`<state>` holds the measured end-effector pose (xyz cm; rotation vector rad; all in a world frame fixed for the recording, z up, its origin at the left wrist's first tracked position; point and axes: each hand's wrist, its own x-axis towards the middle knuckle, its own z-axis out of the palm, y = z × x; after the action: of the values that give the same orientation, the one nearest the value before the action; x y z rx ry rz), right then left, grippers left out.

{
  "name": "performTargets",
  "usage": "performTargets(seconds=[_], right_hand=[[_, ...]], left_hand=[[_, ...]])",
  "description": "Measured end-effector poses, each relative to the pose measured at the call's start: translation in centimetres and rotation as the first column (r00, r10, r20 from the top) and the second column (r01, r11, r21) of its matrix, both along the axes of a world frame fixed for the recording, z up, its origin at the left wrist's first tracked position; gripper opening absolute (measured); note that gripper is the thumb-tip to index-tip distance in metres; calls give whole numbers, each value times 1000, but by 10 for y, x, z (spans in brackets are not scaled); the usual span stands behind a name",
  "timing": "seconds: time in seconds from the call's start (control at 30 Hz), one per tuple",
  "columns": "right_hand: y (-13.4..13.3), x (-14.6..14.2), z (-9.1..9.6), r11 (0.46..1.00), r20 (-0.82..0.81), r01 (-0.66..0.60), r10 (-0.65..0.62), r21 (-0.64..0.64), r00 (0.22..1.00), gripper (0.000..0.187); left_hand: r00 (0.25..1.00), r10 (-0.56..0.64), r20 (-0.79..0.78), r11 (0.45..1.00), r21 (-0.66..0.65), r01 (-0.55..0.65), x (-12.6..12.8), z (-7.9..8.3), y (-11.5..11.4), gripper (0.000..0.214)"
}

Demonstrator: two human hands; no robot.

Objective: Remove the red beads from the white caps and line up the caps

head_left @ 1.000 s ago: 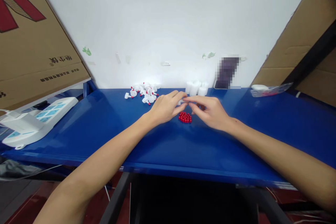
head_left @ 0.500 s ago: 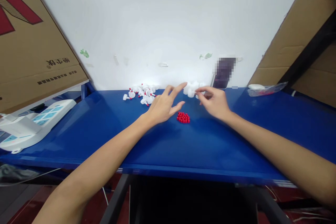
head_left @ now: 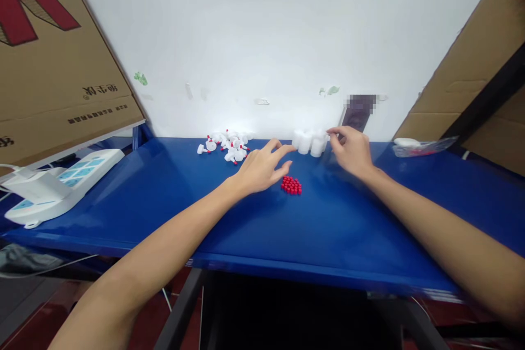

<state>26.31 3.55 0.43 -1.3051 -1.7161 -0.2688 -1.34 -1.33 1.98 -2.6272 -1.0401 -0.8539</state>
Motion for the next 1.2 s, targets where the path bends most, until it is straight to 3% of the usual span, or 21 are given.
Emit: performTargets(seconds=[0.17, 0.37, 0.5, 0.67, 0.8, 0.87, 0.93, 1.07, 1.13, 1.2], right_hand=[[3, 3, 0, 999, -18, 39, -39, 9, 999, 30], [13, 9, 12, 1000, 34, -14, 14, 10, 999, 31], [21, 8, 29, 990, 233, -37, 68, -136, 970, 31], [21, -1, 38, 967, 387, 36, 67, -253, 919, 37], [8, -10, 36, 987, 292, 4, 45, -164, 955, 41], [-4, -18, 33, 984, 182, -71, 100, -162, 978, 37], [-21, -30, 31, 936, 53, -232, 255, -263, 966, 33], [-57, -63, 31, 760, -79, -512, 528, -401, 845, 32], [-70, -77, 33, 697, -128, -591, 597, -406, 792, 32], [-77, -87, 34, 676, -174, -627, 614, -388, 770, 31]], left_hand=[[1000, 3, 3, 1000, -2, -3, -1, -1, 2, 35], [1000, -16, -4, 1000, -3, 16, -2, -1, 3, 34], [999, -46, 24, 999, -26, 47, -3, 0, 3, 32], [987, -105, 120, 992, -52, 112, -1, 3, 3, 32], [975, -174, 137, 983, -41, 181, -2, 4, 3, 35], [965, -221, 138, 973, -33, 228, -3, 4, 3, 37], [959, -248, 140, 968, -10, 252, -3, 4, 1, 37], [947, -273, 170, 962, 50, 269, 3, 2, -3, 37], [933, -290, 212, 957, 76, 280, 8, 1, -6, 37], [920, -287, 265, 958, 96, 271, 13, 0, -9, 38]])
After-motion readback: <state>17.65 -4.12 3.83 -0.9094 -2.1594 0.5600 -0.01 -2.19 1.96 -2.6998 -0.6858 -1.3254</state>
